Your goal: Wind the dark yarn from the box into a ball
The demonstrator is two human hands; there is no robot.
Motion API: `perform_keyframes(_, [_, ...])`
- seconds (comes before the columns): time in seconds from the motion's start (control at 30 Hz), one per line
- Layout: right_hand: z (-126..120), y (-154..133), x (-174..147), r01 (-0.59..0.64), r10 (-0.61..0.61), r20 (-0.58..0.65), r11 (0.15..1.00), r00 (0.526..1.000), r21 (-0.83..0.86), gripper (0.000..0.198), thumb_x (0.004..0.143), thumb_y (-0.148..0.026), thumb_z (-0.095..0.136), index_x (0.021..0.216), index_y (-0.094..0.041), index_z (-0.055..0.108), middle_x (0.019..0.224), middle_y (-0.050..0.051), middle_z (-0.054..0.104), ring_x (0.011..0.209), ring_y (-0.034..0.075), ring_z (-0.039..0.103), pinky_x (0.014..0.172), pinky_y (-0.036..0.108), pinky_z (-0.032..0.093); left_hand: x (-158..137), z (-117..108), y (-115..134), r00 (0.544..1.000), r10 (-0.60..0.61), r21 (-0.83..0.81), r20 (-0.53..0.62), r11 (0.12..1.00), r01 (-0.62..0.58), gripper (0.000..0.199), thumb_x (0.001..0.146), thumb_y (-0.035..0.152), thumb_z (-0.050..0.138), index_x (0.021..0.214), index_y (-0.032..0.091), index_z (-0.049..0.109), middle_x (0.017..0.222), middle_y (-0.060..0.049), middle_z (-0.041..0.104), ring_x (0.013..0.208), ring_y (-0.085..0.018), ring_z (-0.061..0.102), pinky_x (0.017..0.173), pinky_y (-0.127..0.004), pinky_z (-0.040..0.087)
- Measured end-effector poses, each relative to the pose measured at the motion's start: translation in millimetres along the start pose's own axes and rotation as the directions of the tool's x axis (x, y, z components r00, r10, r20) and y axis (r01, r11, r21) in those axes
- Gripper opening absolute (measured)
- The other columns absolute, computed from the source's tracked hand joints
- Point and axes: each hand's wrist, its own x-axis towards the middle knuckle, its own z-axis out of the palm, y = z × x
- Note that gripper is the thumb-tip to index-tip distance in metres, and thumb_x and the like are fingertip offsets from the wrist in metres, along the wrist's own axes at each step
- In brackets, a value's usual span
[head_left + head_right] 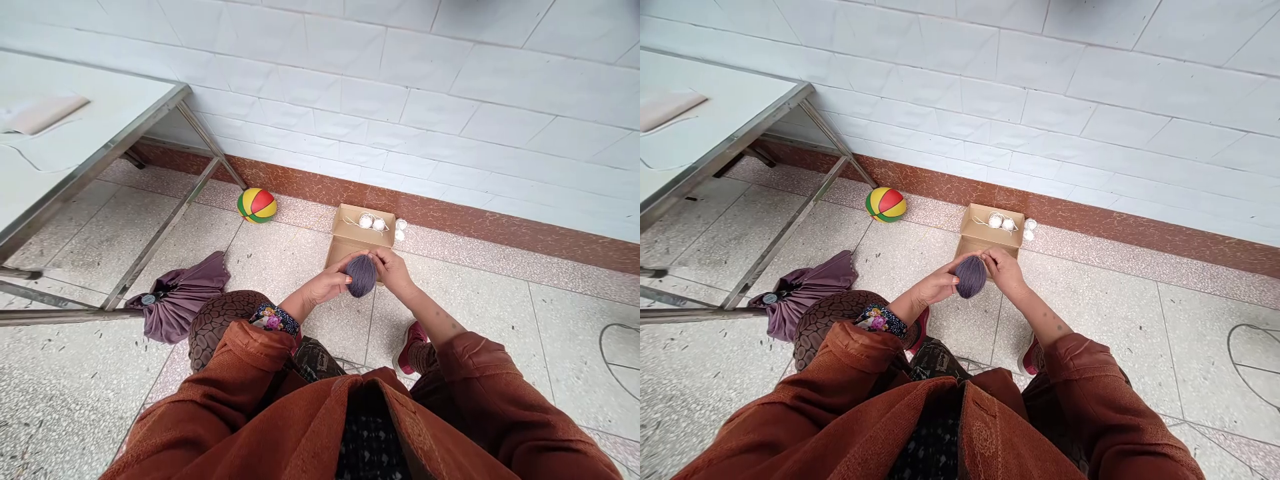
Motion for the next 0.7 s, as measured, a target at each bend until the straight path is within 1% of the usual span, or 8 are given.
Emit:
perform_keyframes(0.1, [8.0,1.1,-6.0,-0.024,0.027,0.089,0.999,0.996,-0.035,0.022,0.099,-0.031,0.046,0.092,-0.022,0.064,0.087,0.005,0.069,0.086,0.022,0.064,0.077,0.031,0.048,0.3,-0.6,2.2,0.997,0.037,-0.103,-0.063,0.994,-0.043,0.063,0.069,0.028,0.077,0.128,0.017,0.061,0.120,-0.013,0.067,0.110,-0.029,0.062,0.093,-0.038,0.046])
perform_keyframes(0.17, [11.4,-1.1,-9.3,-0.025,0.035,0.161,0.997,0.986,-0.066,0.019,0.098,-0.026,0.046,0.099,-0.022,0.065,0.092,0.006,0.070,0.090,0.023,0.065,0.078,0.031,0.048,2.7,-2.5,3.0,0.985,0.085,-0.125,-0.150,0.987,-0.104,0.056,0.069,0.027,0.078,0.122,0.016,0.063,0.114,-0.012,0.069,0.104,-0.026,0.064,0.091,-0.037,0.047])
perform_keyframes(0.23, [12.9,-5.7,-12.1,0.013,0.003,0.247,0.998,0.969,-0.063,0.019,0.098,-0.025,0.047,0.101,-0.021,0.065,0.095,0.007,0.071,0.091,0.022,0.065,0.079,0.031,0.048,5.9,-4.9,3.3,0.960,0.130,-0.112,-0.249,0.981,-0.161,0.052,0.070,0.024,0.077,0.120,0.018,0.063,0.113,-0.009,0.068,0.102,-0.023,0.064,0.091,-0.035,0.048])
perform_keyframes(0.37, [9.0,-21.7,-16.1,0.138,-0.150,0.366,0.989,0.918,0.059,0.022,0.101,-0.031,0.047,0.093,-0.020,0.064,0.088,0.004,0.068,0.080,0.017,0.063,0.075,0.029,0.047,11.3,-9.4,2.0,0.882,0.207,0.037,-0.423,0.977,-0.211,0.053,0.070,0.023,0.075,0.121,0.020,0.059,0.114,-0.006,0.066,0.104,-0.021,0.061,0.090,-0.034,0.049])
perform_keyframes(0.47, [0.6,-35.1,-16.3,0.193,-0.240,0.379,0.968,0.894,0.157,0.023,0.101,-0.034,0.048,0.089,-0.020,0.063,0.083,0.002,0.066,0.074,0.015,0.061,0.071,0.027,0.046,12.8,-11.9,0.2,0.843,0.227,0.190,-0.488,0.970,-0.152,0.054,0.068,0.024,0.074,0.120,0.019,0.059,0.113,-0.005,0.065,0.106,-0.021,0.060,0.091,-0.034,0.047])
perform_keyframes(0.5, [-2.7,-38.5,-15.5,0.202,-0.258,0.368,0.962,0.893,0.185,0.023,0.100,-0.035,0.050,0.089,-0.020,0.064,0.082,0.002,0.066,0.073,0.014,0.061,0.070,0.027,0.046,12.9,-12.2,-0.3,0.842,0.228,0.237,-0.489,0.964,-0.124,0.054,0.068,0.024,0.073,0.119,0.019,0.059,0.113,-0.005,0.066,0.106,-0.022,0.060,0.093,-0.035,0.046])
perform_keyframes(0.57, [-9.3,-42.2,-12.6,0.202,-0.267,0.313,0.953,0.911,0.225,0.021,0.098,-0.035,0.053,0.089,-0.021,0.066,0.081,0.002,0.068,0.073,0.015,0.061,0.070,0.027,0.047,12.7,-12.1,-0.9,0.862,0.220,0.325,-0.456,0.943,-0.069,0.054,0.067,0.023,0.072,0.120,0.017,0.060,0.112,-0.006,0.066,0.107,-0.023,0.059,0.097,-0.037,0.043])
perform_keyframes(0.7, [-18.6,-36.2,-3.2,0.172,-0.201,0.110,0.958,0.973,0.227,0.019,0.095,-0.037,0.059,0.088,-0.023,0.068,0.084,0.003,0.070,0.077,0.017,0.063,0.073,0.030,0.049,10.8,-10.4,-3.0,0.952,0.119,0.409,-0.281,0.913,0.006,0.058,0.069,0.023,0.071,0.125,0.016,0.060,0.118,-0.009,0.066,0.114,-0.027,0.056,0.105,-0.042,0.037])
